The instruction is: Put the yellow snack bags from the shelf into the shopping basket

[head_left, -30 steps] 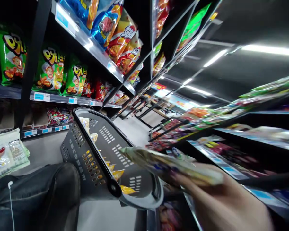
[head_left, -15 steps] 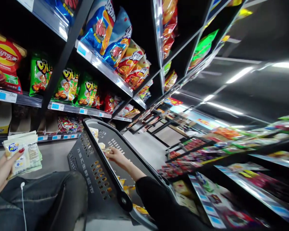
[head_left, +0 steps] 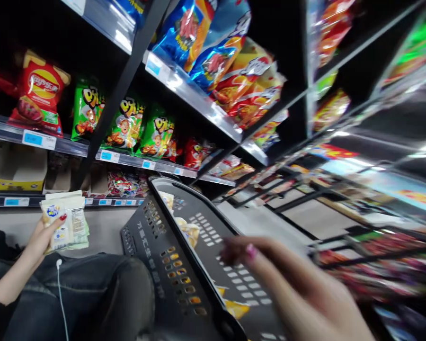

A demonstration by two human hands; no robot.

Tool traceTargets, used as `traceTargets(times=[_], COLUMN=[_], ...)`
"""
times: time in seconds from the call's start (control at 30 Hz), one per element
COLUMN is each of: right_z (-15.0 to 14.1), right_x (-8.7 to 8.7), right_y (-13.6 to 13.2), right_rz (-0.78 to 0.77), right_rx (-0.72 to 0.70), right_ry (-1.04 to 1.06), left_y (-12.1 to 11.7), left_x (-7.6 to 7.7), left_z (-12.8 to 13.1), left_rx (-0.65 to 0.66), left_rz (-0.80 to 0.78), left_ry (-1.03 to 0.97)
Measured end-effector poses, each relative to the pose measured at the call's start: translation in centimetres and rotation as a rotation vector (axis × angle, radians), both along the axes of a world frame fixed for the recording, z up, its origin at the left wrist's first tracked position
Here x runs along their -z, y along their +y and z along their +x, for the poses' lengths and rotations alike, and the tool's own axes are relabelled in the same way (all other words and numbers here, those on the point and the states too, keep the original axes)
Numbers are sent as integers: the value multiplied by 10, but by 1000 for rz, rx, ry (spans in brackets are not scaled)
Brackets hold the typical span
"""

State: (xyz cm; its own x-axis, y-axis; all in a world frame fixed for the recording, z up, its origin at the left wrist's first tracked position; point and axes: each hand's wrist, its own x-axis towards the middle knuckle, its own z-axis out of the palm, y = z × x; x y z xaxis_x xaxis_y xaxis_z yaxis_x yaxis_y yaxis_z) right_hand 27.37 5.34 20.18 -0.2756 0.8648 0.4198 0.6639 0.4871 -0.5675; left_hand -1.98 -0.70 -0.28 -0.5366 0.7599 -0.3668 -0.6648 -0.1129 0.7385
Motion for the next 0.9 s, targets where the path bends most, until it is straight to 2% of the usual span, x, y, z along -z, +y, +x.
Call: traceTargets(times=[0.07, 0.13, 0.23, 0.3, 0.4, 0.47, 0.53, 0.63, 0.73, 0.8, 0.9], right_z=[-49, -100, -165, -196, -223, -232, -236, -235, -228, -222, -211], right_x=[33, 75, 127, 146, 160, 167, 176, 188, 191, 189, 182], right_y=[-31, -38, -15, 4, 21, 25, 25, 25, 28, 30, 33], right_rz=[-115, -254, -326, -400, -581, -679, -708, -698, -735, -773, -844], right_rx=[-207, -302, -272, -369, -633, -732, -717, -601, -585, -606, -605], right_ry=[-3, 31, -28, 2, 205, 359, 489, 604, 663, 738, 935], left_y=[1, 2, 1, -1, -5, -6, -5, 0, 5, 5, 1], left_x=[-1, -2, -6, -9, -13, -12, -7, 4, 12, 10, -1], left_z=[3, 4, 3, -4, -19, -30, -37, -39, -35, -34, -32], left_rx=[1, -9, -64, -130, -222, -267, -300, -317, -307, -293, -280], left_rz=[18, 34, 62, 94, 114, 91, 60, 30, 13, 13, 40], left_ry=[-7, -3, 12, 30, 51, 58, 77, 116, 141, 156, 165])
